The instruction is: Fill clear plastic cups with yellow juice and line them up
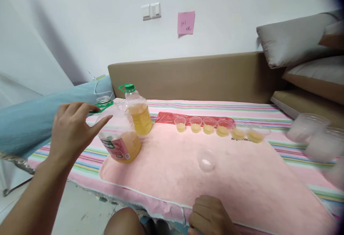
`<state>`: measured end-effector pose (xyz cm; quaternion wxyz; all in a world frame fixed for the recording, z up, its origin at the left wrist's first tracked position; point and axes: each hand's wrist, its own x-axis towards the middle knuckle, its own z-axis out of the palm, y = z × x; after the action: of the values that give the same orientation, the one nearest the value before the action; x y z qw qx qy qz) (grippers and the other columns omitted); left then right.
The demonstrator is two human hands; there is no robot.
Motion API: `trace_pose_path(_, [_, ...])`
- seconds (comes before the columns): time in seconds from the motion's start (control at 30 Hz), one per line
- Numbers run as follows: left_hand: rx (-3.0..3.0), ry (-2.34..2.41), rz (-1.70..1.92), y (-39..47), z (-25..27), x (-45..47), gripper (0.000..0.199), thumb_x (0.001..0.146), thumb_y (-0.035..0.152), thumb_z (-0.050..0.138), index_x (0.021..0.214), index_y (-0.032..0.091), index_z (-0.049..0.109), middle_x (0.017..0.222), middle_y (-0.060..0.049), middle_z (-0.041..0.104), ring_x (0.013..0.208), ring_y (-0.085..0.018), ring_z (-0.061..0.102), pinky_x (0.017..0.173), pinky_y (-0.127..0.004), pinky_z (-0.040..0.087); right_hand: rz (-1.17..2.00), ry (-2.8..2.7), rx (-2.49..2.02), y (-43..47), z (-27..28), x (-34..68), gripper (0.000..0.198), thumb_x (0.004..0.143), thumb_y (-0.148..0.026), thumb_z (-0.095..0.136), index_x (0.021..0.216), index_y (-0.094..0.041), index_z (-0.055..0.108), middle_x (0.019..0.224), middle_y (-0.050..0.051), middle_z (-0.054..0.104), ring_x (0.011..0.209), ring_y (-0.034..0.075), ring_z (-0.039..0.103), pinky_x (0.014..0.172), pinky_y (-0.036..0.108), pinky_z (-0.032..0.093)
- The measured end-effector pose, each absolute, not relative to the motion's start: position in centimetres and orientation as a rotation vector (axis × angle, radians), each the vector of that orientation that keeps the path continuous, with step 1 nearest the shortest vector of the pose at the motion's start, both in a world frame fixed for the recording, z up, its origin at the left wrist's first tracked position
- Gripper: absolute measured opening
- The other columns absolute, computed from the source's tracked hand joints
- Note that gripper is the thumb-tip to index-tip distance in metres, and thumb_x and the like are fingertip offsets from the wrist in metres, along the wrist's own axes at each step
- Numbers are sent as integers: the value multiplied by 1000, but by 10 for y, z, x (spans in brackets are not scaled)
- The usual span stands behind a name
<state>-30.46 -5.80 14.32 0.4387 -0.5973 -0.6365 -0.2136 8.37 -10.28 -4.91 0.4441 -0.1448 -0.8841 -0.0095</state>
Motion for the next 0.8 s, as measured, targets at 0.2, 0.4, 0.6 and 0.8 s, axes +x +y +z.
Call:
trace_pose_path(0.2, [-1665, -1634, -588, -49, 147, -300, 52, 91, 70, 56, 77, 20, 59, 77, 0, 62, 84, -19, 51, 77, -25, 38, 30, -2166, -389, -100, -54, 85, 55, 115, -21, 23, 63, -19, 43, 58, -1, 38, 52, 15, 37, 56, 34, 21])
trace_pose_path(0.4, [-1675, -1718, -638, -45, 148, -290, 65, 89, 71, 60, 56, 19, 37, 56, 4, 36, 59, -11, 37, 61, -21, 21, 92, -2151, -394, -100, -61, 85, 52, 114, -22, 24, 65, -19, 40, 60, -2, 38, 54, 14, 36, 56, 33, 21])
trace_pose_path(0.6, [-1679, -1798, -622, -42, 151, -291, 67, 87, 69, 61, 50, 17, 39, 52, 5, 31, 50, -8, 29, 59, -22, 18, 140, -2184, -407, -99, -68, 85, 49, 114, -23, 27, 67, -19, 42, 62, -2, 40, 56, 15, 37, 55, 33, 22])
trace_pose_path(0.8, [-1663, -1855, -605, -47, 155, -288, 67, 84, 65, 64, 50, 17, 30, 50, 6, 22, 48, -7, 23, 58, -21, 15, 151, -2200, -406, -98, -73, 85, 47, 112, -23, 29, 67, -19, 43, 63, -1, 42, 56, 16, 37, 55, 35, 21])
